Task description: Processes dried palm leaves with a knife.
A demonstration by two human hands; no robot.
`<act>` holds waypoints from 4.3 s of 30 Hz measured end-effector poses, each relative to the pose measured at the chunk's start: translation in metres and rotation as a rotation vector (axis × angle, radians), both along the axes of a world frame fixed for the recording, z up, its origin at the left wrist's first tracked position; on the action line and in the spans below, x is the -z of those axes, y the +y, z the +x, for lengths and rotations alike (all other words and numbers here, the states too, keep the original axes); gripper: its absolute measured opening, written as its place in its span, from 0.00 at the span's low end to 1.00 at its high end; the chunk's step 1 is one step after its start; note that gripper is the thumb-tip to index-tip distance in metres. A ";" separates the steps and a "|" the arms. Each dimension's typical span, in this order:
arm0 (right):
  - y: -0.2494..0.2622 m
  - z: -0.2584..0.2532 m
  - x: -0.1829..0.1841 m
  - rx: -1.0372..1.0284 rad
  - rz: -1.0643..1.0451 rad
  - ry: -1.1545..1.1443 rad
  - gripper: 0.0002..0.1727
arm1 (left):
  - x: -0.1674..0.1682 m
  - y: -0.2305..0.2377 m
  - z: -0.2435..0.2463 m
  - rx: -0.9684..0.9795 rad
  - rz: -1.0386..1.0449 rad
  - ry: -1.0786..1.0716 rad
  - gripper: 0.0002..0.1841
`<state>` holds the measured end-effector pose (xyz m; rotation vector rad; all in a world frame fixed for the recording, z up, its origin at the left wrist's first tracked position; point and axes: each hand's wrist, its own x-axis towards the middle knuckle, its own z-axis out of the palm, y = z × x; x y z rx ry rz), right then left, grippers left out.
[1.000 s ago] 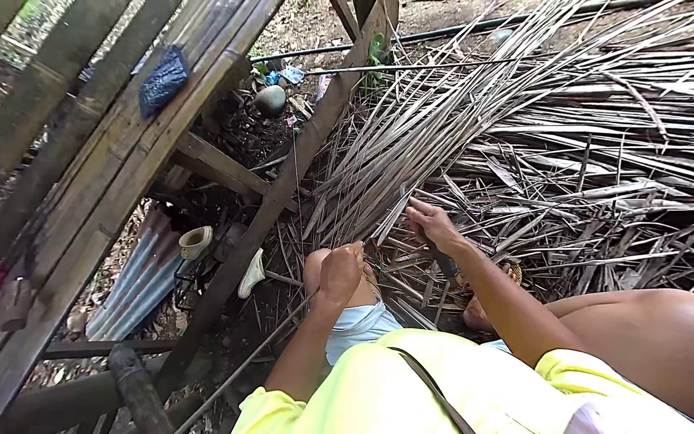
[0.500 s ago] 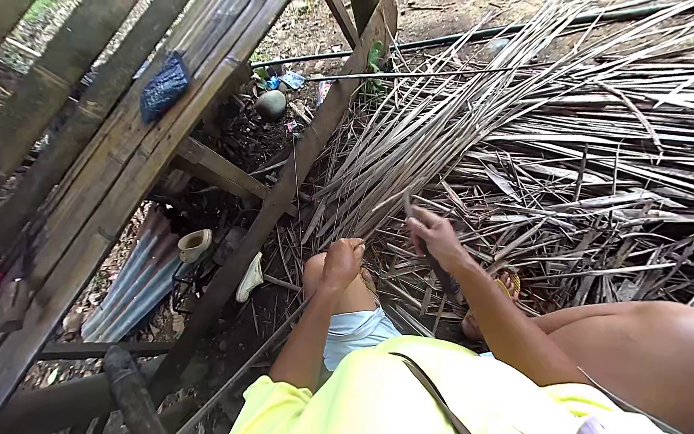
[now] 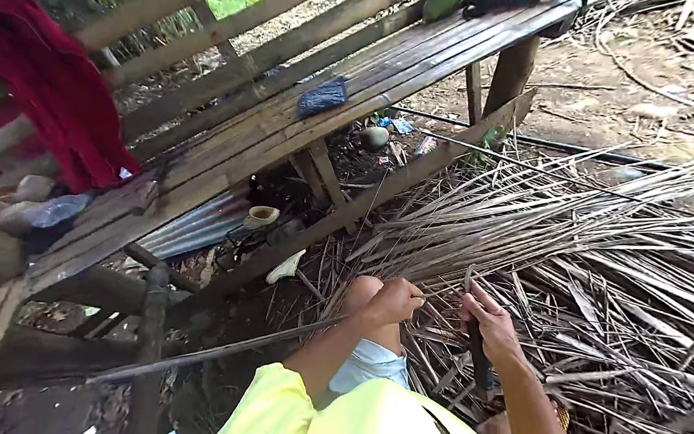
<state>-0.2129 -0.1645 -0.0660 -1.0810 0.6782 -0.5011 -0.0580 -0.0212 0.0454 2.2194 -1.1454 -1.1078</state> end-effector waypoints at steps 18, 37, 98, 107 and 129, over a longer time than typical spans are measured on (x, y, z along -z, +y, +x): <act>-0.026 -0.027 -0.019 -0.037 -0.120 0.098 0.19 | 0.015 0.021 0.016 0.051 0.070 -0.383 0.18; 0.032 -0.002 0.005 -0.196 -0.085 0.045 0.27 | 0.028 0.001 -0.039 0.079 -0.041 -0.506 0.20; 0.046 0.008 -0.018 -0.397 0.019 -0.025 0.31 | 0.027 -0.003 -0.003 -0.011 -0.158 -0.405 0.10; 0.046 0.017 -0.017 -0.312 -0.029 0.033 0.26 | 0.037 0.000 -0.024 -0.010 -0.264 -0.632 0.08; 0.055 0.014 -0.003 -0.356 -0.372 0.201 0.27 | 0.033 0.012 -0.029 -0.067 -0.094 -0.604 0.14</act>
